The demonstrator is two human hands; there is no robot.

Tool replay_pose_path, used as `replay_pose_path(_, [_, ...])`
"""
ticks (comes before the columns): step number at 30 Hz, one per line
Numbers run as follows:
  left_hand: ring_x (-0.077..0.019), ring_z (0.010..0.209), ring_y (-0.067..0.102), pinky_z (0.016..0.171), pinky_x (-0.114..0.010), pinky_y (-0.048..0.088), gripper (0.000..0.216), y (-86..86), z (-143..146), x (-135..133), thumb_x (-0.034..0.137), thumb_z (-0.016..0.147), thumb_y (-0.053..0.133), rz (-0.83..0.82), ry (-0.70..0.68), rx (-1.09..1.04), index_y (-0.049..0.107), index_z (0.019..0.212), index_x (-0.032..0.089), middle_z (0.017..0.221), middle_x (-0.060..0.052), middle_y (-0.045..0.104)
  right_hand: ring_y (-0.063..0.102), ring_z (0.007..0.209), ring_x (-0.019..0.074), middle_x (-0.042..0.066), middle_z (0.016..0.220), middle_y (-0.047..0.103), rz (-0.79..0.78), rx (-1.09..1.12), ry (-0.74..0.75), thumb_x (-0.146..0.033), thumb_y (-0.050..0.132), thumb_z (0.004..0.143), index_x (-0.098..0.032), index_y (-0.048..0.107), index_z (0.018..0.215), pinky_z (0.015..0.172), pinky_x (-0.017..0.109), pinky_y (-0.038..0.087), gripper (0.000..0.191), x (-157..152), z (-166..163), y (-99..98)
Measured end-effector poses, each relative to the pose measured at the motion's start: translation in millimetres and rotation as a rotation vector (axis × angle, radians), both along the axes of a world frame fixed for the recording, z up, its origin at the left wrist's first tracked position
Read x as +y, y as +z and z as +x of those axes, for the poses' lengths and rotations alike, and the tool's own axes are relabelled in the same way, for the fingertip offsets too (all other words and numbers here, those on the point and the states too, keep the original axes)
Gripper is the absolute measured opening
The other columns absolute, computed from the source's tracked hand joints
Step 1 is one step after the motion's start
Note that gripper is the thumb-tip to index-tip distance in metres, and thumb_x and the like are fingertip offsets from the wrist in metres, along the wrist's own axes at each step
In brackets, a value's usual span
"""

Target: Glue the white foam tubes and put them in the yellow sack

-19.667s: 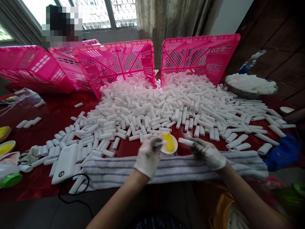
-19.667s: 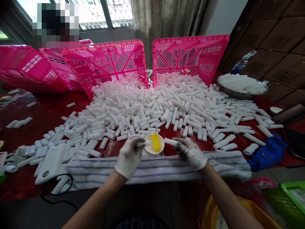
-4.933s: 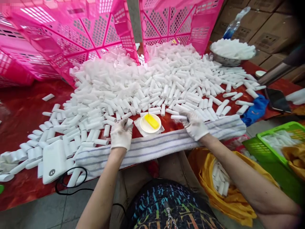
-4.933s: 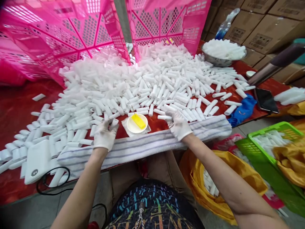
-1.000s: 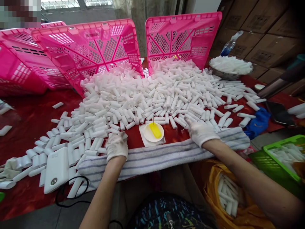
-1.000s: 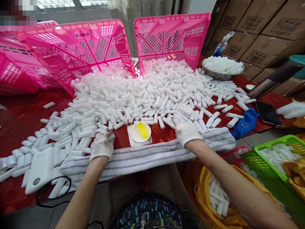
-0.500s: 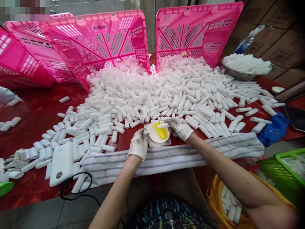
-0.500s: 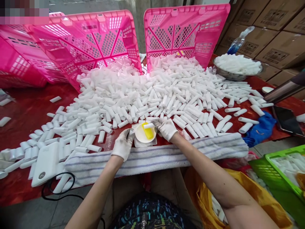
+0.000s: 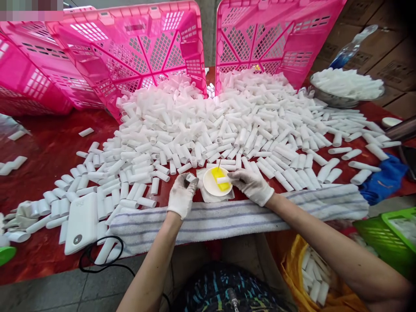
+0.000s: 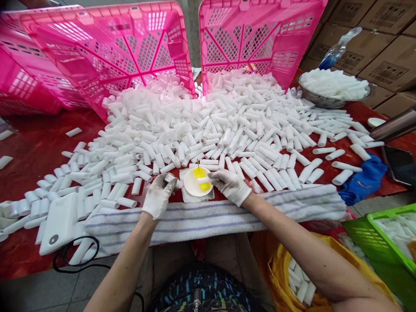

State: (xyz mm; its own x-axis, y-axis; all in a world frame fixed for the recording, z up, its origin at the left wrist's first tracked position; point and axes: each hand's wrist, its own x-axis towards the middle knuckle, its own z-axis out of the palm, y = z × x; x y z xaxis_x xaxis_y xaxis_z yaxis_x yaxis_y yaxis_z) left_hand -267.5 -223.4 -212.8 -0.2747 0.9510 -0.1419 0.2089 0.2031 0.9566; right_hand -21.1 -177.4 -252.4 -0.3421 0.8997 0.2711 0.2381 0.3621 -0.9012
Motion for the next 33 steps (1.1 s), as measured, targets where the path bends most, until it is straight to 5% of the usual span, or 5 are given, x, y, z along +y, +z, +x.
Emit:
replay_pose_path(7, [-0.0149,0.076,0.063,0.075,-0.029,0.051,0.037,-5.5,1.0,-3.7,0.033,0.065,0.073,-0.036,-0.029,-0.146,0.055,0.093,0.018,0.086,-0.001,0.062,0.067,0.099,0.0217,0.006,0.107,0.070,0.000,-0.025,-0.051,-0.036,0.064,0.085,-0.022,0.069,0.107,0.094,0.037,0.055,0.026,-3.6,1.4,-4.8])
replay_pose_path(14, [-0.0128,0.071,0.058,0.069,-0.025,0.048,0.035,1.6,6.3,-9.1,0.036,0.060,0.077,-0.067,-0.037,-0.047,0.054,0.078,0.017,0.077,0.001,0.060,0.065,0.076,0.0159,0.004,0.085,0.065,0.208,-0.021,0.025,-0.028,0.062,0.085,-0.021,0.068,0.092,0.072,0.030,0.058,0.011,-8.8,-2.5,0.5])
replay_pose_path(21, [-0.0159,0.076,0.065,0.073,-0.031,0.054,0.043,1.5,7.1,-17.7,0.034,0.071,0.069,-0.142,-0.152,-0.247,0.060,0.108,0.014,0.096,-0.008,0.068,0.067,0.083,0.0193,0.006,0.090,0.069,0.097,-0.076,-0.012,-0.037,0.061,0.085,-0.020,0.069,0.092,0.081,0.036,0.058,0.020,-10.8,-5.2,9.6])
replay_pose_path(28, [-0.0153,0.078,0.065,0.073,-0.027,0.053,0.035,14.6,11.7,-20.0,0.029,0.066,0.074,-0.104,-0.112,-0.115,0.064,0.097,0.014,0.093,-0.006,0.069,0.060,0.070,0.0170,0.004,0.078,0.060,-0.032,-0.001,-0.046,-0.037,0.073,0.074,-0.020,0.064,0.068,0.066,0.035,0.056,0.020,-33.2,-9.6,29.1])
replay_pose_path(33, [-0.0159,0.084,0.065,0.080,-0.029,0.052,0.035,16.9,19.4,-26.5,0.032,0.064,0.078,0.006,-0.113,-0.109,0.063,0.092,0.015,0.091,-0.004,0.068,0.058,0.068,0.0139,0.005,0.087,0.064,-0.226,0.120,-0.137,-0.045,0.071,0.075,-0.019,0.067,0.094,0.062,0.029,0.052,0.032,-45.4,-2.0,48.6])
